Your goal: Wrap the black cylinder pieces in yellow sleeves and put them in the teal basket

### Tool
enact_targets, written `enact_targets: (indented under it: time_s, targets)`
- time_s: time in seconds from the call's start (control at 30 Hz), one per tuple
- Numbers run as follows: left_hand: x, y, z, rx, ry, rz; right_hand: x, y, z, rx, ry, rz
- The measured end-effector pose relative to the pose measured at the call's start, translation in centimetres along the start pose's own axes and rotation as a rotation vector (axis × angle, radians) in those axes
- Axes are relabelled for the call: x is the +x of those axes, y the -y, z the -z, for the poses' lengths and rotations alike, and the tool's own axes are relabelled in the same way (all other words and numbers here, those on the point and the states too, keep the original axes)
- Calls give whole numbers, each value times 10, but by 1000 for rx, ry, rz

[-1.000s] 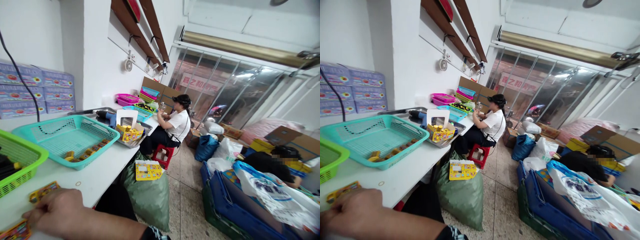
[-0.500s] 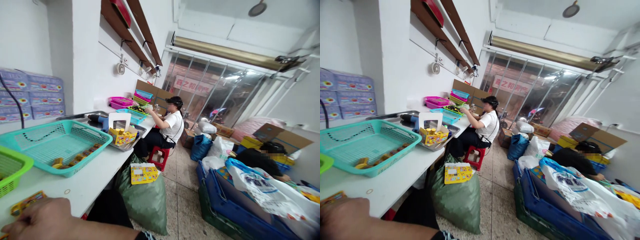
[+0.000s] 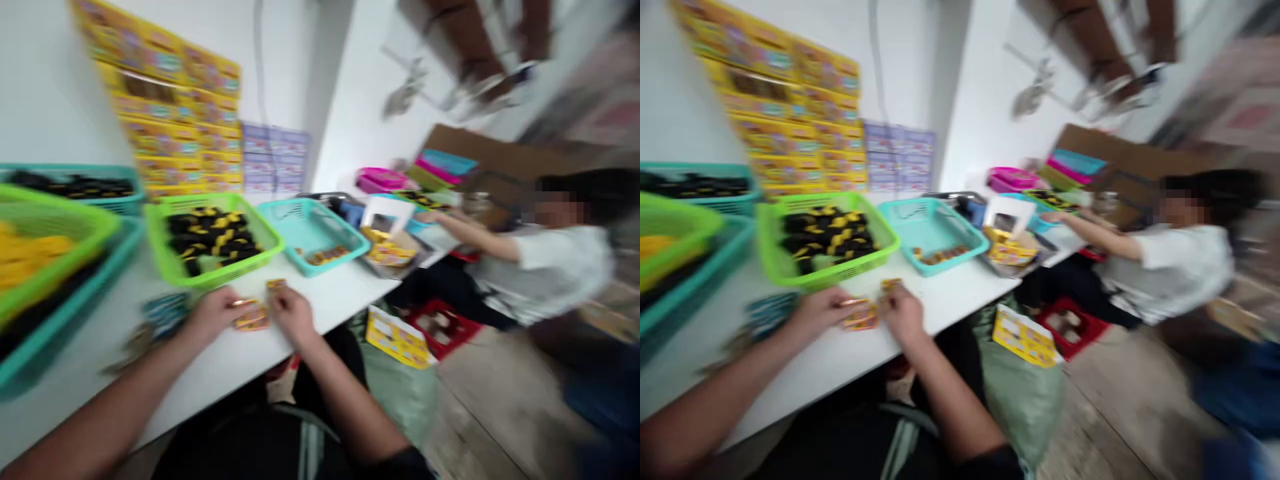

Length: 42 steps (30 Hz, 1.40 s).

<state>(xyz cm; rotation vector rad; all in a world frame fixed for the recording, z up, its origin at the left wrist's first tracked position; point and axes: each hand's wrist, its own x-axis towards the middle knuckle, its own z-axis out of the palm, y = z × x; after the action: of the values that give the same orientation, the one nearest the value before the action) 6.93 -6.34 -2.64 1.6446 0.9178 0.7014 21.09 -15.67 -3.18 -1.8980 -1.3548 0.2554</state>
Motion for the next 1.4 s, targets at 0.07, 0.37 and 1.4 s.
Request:
enact_targets:
  time_s: [0.07,0.37,1.4]
  targets:
    - [-11,10,21,90,-64,20,6,-7,-6,75,4,8]
    - [-12,10,15,28,-38,-19,-4,0,-5,109,-19,234]
    - [-9,2,27,-99,-139,-72,174,101,-31,-642,422,360]
